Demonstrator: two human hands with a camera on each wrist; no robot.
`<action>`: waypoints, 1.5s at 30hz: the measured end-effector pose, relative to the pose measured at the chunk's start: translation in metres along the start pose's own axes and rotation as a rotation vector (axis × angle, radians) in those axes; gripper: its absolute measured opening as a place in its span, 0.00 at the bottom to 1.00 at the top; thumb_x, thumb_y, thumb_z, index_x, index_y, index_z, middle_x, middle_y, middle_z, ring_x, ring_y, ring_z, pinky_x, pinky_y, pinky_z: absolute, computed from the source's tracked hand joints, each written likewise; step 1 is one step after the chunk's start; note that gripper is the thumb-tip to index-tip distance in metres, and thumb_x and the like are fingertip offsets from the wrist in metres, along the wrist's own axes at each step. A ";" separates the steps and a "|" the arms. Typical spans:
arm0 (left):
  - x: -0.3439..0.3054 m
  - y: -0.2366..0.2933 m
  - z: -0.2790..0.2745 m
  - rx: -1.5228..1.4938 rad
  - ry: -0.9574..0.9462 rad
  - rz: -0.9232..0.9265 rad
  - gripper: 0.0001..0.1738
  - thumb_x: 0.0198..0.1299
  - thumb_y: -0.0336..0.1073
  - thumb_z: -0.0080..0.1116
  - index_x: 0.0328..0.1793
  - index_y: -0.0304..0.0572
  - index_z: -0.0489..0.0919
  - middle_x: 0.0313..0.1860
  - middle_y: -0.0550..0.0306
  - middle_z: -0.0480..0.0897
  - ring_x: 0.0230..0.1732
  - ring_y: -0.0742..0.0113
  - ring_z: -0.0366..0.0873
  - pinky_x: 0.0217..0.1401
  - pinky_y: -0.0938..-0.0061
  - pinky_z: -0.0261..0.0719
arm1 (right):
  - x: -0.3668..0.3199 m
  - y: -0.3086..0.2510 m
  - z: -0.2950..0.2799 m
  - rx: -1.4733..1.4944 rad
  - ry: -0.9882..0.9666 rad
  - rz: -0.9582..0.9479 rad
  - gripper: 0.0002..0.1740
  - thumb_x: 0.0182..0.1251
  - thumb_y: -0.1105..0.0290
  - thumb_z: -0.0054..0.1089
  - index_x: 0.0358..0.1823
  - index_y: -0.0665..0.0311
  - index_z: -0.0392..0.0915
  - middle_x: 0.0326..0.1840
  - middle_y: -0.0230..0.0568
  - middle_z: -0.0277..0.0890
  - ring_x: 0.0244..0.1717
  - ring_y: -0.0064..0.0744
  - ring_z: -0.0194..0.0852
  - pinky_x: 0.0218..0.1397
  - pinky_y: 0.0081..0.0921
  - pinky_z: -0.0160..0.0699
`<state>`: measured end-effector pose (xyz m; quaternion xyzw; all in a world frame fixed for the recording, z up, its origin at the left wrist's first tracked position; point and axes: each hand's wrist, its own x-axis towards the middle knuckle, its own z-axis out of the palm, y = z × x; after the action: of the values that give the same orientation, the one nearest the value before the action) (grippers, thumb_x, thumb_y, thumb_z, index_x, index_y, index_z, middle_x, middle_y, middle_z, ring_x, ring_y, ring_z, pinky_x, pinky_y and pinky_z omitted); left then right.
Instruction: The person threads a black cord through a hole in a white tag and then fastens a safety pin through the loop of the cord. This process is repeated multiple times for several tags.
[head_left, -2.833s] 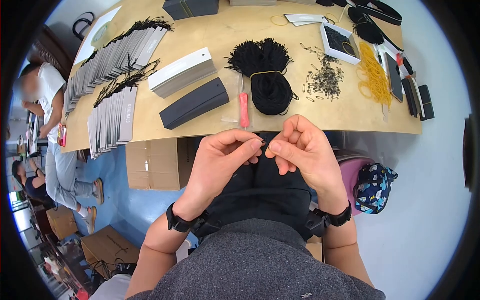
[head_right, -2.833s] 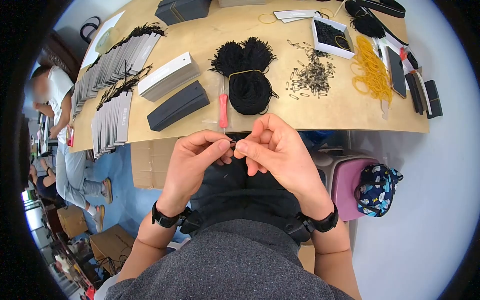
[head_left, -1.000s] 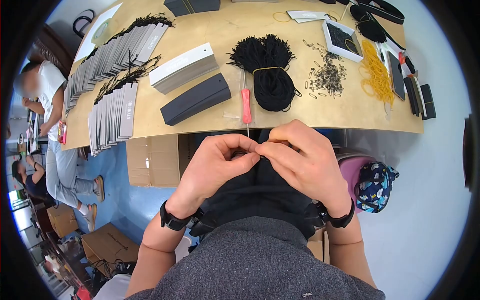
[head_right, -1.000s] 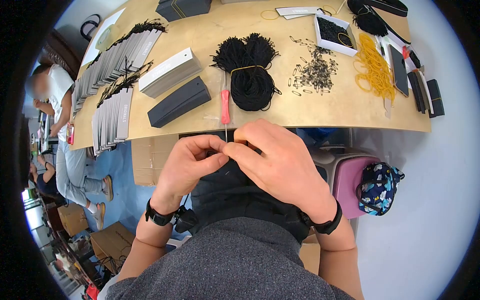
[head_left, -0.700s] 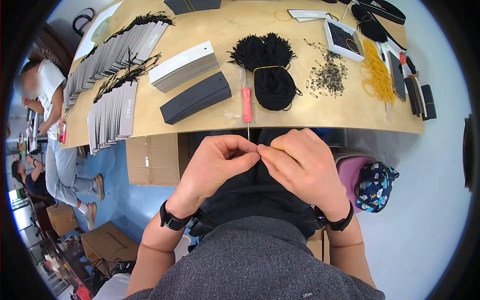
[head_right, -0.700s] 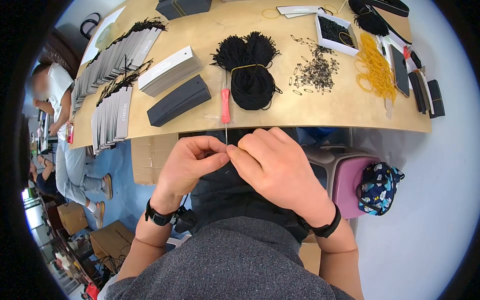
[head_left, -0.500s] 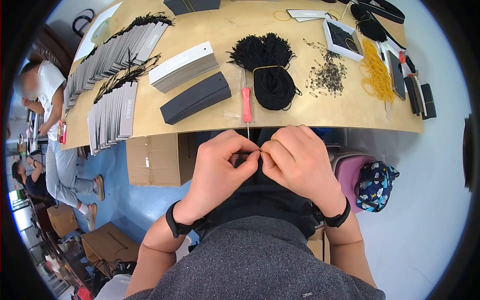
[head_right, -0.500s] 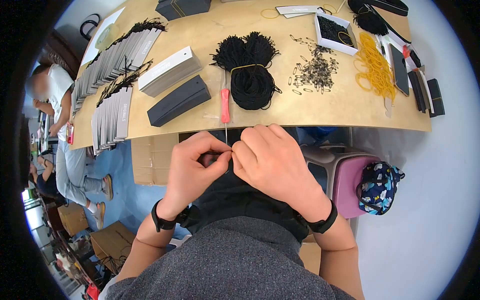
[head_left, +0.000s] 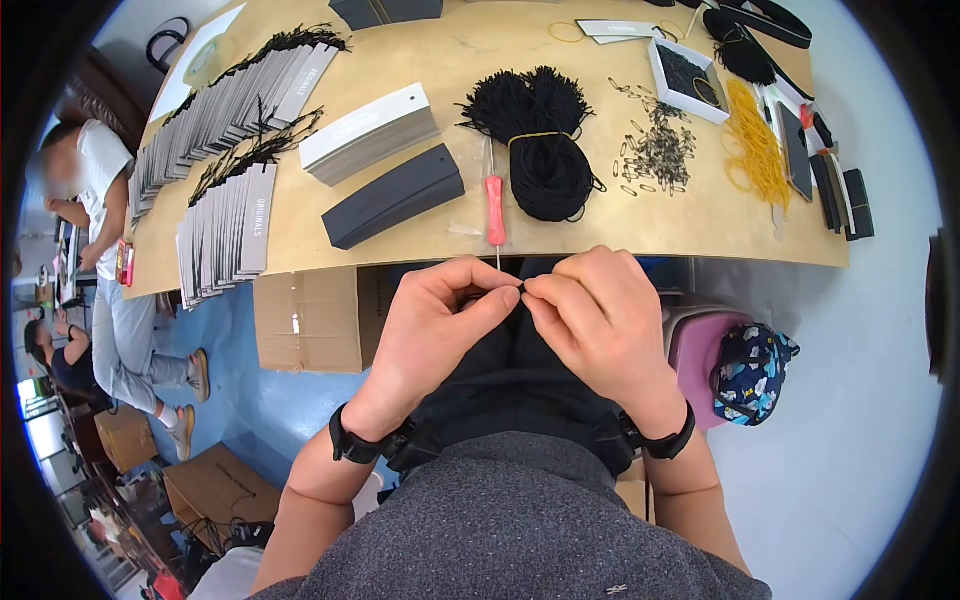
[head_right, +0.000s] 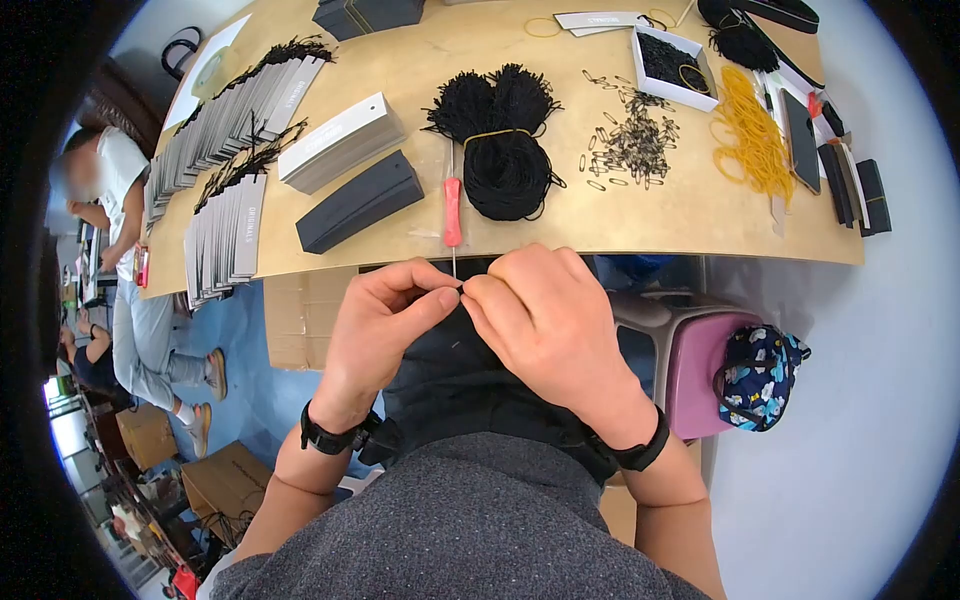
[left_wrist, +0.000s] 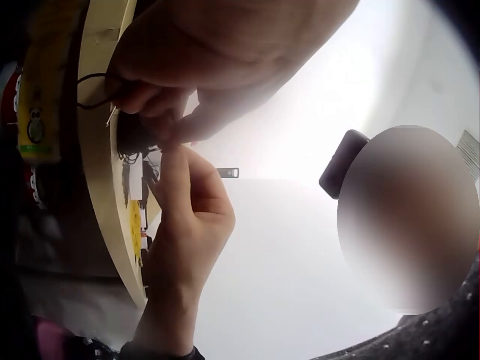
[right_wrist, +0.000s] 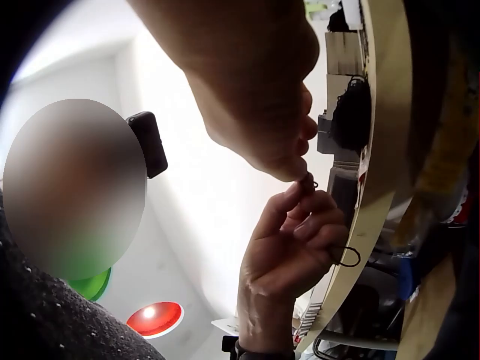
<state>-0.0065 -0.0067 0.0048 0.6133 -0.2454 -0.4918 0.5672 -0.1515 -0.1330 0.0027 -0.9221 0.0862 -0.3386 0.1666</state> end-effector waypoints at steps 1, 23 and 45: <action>0.001 -0.004 -0.001 -0.033 0.000 0.008 0.06 0.65 0.27 0.64 0.46 0.33 0.85 0.37 0.65 0.85 0.39 0.84 0.77 0.42 0.86 0.73 | 0.000 -0.001 0.000 -0.001 0.000 0.000 0.14 0.50 0.75 0.73 0.38 0.63 0.80 0.33 0.34 0.71 0.34 0.36 0.74 0.36 0.32 0.70; 0.001 -0.011 -0.002 0.206 0.040 0.174 0.05 0.64 0.27 0.65 0.43 0.34 0.86 0.34 0.68 0.79 0.32 0.84 0.72 0.35 0.86 0.69 | 0.000 -0.004 0.002 0.187 -0.050 0.186 0.12 0.50 0.77 0.72 0.34 0.62 0.76 0.32 0.36 0.71 0.32 0.40 0.74 0.36 0.32 0.72; -0.003 0.010 -0.021 0.274 -0.039 0.150 0.06 0.64 0.27 0.64 0.46 0.36 0.87 0.33 0.65 0.79 0.35 0.81 0.72 0.37 0.83 0.67 | -0.017 0.013 -0.019 0.592 -0.066 0.579 0.08 0.52 0.82 0.62 0.31 0.65 0.72 0.30 0.33 0.69 0.27 0.20 0.68 0.32 0.19 0.67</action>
<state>0.0136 0.0034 0.0127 0.6554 -0.3662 -0.4216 0.5085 -0.1774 -0.1453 0.0008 -0.7824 0.2357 -0.2579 0.5154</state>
